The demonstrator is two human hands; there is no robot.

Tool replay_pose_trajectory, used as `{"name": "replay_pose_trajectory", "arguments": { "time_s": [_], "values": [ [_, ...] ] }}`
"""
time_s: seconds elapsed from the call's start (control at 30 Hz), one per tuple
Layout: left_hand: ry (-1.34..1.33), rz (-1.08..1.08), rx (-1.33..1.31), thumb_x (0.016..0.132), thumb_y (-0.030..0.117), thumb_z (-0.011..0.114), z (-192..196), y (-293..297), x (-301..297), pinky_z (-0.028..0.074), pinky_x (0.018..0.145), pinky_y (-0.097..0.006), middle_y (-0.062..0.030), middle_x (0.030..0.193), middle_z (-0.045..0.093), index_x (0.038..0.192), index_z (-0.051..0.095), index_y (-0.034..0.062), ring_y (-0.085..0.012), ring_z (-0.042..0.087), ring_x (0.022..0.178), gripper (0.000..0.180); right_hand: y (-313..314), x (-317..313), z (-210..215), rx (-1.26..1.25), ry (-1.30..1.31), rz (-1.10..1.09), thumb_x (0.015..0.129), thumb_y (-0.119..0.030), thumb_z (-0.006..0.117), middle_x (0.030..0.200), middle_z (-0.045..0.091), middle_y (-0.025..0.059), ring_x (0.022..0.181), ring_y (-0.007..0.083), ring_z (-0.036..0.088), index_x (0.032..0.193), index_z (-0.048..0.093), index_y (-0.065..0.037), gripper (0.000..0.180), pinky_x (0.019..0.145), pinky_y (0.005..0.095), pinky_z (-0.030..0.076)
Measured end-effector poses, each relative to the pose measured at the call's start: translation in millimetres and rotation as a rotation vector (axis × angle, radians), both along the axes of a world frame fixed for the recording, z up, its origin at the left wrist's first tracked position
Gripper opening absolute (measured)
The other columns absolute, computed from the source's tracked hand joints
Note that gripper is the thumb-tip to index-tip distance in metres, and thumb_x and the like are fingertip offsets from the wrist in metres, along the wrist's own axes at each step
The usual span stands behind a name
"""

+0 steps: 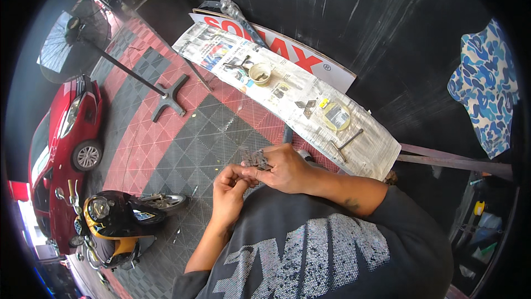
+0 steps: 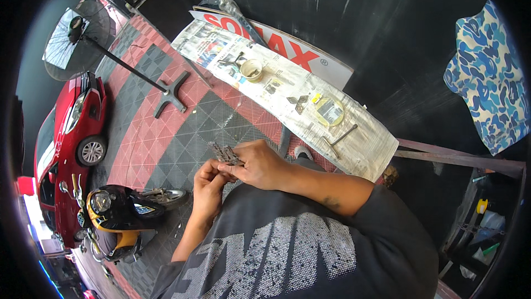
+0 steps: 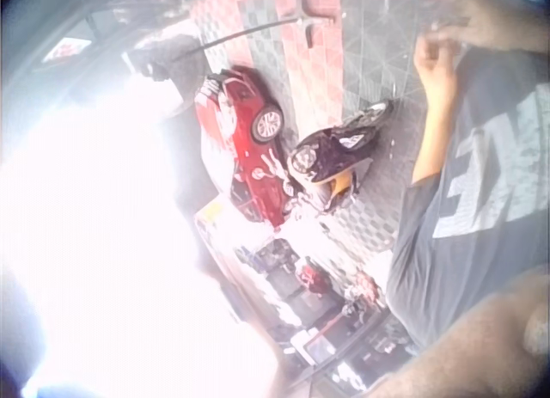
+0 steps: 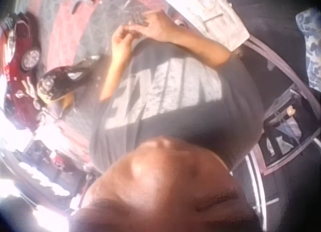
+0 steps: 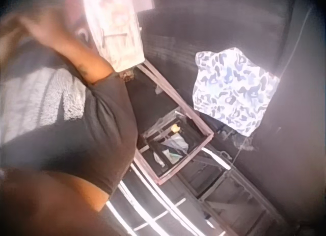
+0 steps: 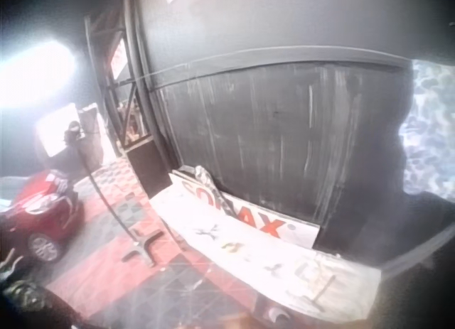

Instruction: The person assembles small metal components by hand, repeatedly picking up, aligning, and joining parts over a workbench covered with newspaper. The hands manipulate the pieces one at a time, occasionally rotating them to fit together.

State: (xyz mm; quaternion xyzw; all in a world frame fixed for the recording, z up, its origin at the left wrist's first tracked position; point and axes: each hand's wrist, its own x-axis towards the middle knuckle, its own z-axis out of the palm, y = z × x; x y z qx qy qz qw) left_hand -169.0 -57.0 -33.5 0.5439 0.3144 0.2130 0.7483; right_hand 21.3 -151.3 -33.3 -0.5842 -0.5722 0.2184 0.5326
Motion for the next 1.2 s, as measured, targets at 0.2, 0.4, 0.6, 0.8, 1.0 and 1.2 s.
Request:
{"name": "replay_pose_trajectory", "arguments": {
  "time_s": [0.2,0.4,0.6,0.8,1.0,1.2],
  "values": [
    [0.077,-0.089,0.042,0.111,0.003,0.066,-8.7,11.3,-16.9,0.062,0.087,-0.031,-0.0105,0.101,0.079,0.114,0.072,-0.004,-0.016,0.076,0.092,0.01,1.1,-0.5,1.2,-0.06,-0.011,0.024,0.094,-0.028,0.086,0.077,0.071,0.0196,0.071,0.0387,0.072,0.08,0.069,0.002,0.037,0.066,0.0492,0.055],
    [0.033,-0.065,0.128,0.107,-0.003,0.06,-7.6,9.7,-12.4,0.06,0.079,-0.029,-0.0104,0.093,0.078,0.103,0.068,-0.0023,-0.0137,0.074,0.084,0.009,-0.4,-0.5,8.6,-0.056,0.017,0.071,0.096,-0.027,0.085,0.078,0.071,0.0173,0.069,0.036,0.073,0.082,0.071,0.001,0.034,0.064,0.0463,0.055],
    [0.024,-0.005,0.324,0.107,0.001,0.061,-5.7,9.3,4.6,0.051,0.064,-0.026,-0.0036,0.082,0.068,0.093,0.064,0.0029,-0.01,0.063,0.069,0.014,3.0,-3.1,13.3,0.058,0.13,0.008,0.096,-0.019,0.085,0.077,0.071,0.0162,0.069,0.0333,0.073,0.086,0.072,0.0,0.026,0.061,0.0434,0.054],
    [-0.022,0.012,0.313,0.109,0.003,0.063,-14.7,12.0,14.6,0.049,0.066,-0.026,-0.0015,0.087,0.067,0.096,0.065,0.004,-0.0077,0.059,0.072,0.013,1.7,3.7,-3.6,0.053,0.015,-0.039,0.097,-0.018,0.086,0.083,0.076,0.0153,0.068,0.0268,0.076,0.103,0.08,0.0,0.02,0.059,0.0395,0.056],
    [-0.008,-0.027,0.196,0.108,-0.001,0.06,6.2,9.9,31.2,0.057,0.078,-0.027,-0.0038,0.091,0.071,0.106,0.065,0.0,-0.0103,0.067,0.082,0.006,7.6,16.2,-2.9,0.092,0.137,-0.079,0.098,-0.021,0.086,0.081,0.076,0.0154,0.071,0.0279,0.078,0.096,0.077,0.002,0.024,0.062,0.0392,0.058],
    [0.007,-0.115,0.136,0.108,-0.001,0.063,10.6,17.3,28.2,0.059,0.087,-0.033,-0.0092,0.1,0.075,0.11,0.064,-0.0001,-0.0164,0.071,0.089,0.002,4.8,19.8,3.0,0.086,0.196,-0.063,0.099,-0.023,0.085,0.077,0.073,0.0149,0.07,0.0279,0.077,0.087,0.073,0.001,0.029,0.062,0.0412,0.058]
  ]
}}
